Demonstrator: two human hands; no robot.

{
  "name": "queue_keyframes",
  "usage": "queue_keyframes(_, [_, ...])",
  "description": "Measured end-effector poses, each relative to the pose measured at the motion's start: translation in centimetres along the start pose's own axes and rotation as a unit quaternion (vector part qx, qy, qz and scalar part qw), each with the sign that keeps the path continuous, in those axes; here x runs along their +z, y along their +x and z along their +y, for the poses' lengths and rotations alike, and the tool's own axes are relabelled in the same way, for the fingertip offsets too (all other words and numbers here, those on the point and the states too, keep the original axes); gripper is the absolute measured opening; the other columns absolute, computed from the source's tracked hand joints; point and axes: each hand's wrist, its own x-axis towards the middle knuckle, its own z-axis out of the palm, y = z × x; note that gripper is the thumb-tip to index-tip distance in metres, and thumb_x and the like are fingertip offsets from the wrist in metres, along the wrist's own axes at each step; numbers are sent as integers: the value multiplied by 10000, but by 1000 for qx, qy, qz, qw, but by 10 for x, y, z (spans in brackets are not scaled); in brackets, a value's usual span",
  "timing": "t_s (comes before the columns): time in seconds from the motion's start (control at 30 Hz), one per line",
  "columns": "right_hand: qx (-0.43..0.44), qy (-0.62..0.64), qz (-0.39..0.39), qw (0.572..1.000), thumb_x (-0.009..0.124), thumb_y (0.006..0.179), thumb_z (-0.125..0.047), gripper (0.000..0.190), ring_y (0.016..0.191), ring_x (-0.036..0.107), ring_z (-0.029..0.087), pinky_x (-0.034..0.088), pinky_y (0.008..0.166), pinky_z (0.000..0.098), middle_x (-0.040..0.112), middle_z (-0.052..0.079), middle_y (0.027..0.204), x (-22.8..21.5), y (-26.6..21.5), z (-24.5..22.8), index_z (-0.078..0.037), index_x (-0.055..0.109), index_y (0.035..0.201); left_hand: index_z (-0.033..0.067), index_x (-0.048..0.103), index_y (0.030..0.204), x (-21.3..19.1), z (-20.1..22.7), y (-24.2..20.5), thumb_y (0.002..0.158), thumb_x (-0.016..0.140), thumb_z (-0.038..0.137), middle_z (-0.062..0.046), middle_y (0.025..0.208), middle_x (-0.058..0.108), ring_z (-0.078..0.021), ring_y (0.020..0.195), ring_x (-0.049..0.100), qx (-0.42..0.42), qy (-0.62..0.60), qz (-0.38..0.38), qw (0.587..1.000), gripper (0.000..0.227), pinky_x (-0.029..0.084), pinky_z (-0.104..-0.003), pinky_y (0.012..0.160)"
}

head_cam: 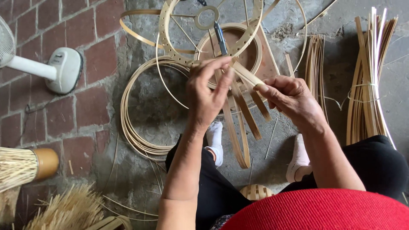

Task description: Weaving thin bamboo strips into a circular wooden frame to assemble a craft item.

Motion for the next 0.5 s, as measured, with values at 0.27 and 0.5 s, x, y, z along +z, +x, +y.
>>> queue_keyframes(0.27, [-19,57,-6,998,729,959,-303,255,630,563,33,435,536,194,662,-38,726,2,-2,9,-76,773,1068,92,769,1091,2,9,2,1031,699,237,5,976,752,-135,887,572,-55,-63,-69,994,172,494,-296,835])
queue_keyframes(0.5, [-38,87,-10,995,732,974,-253,208,661,595,43,475,572,197,694,-18,778,0,-1,15,-73,773,1069,87,768,1095,2,6,4,1025,713,251,8,972,755,-116,880,568,-76,-108,-74,988,187,505,-290,832])
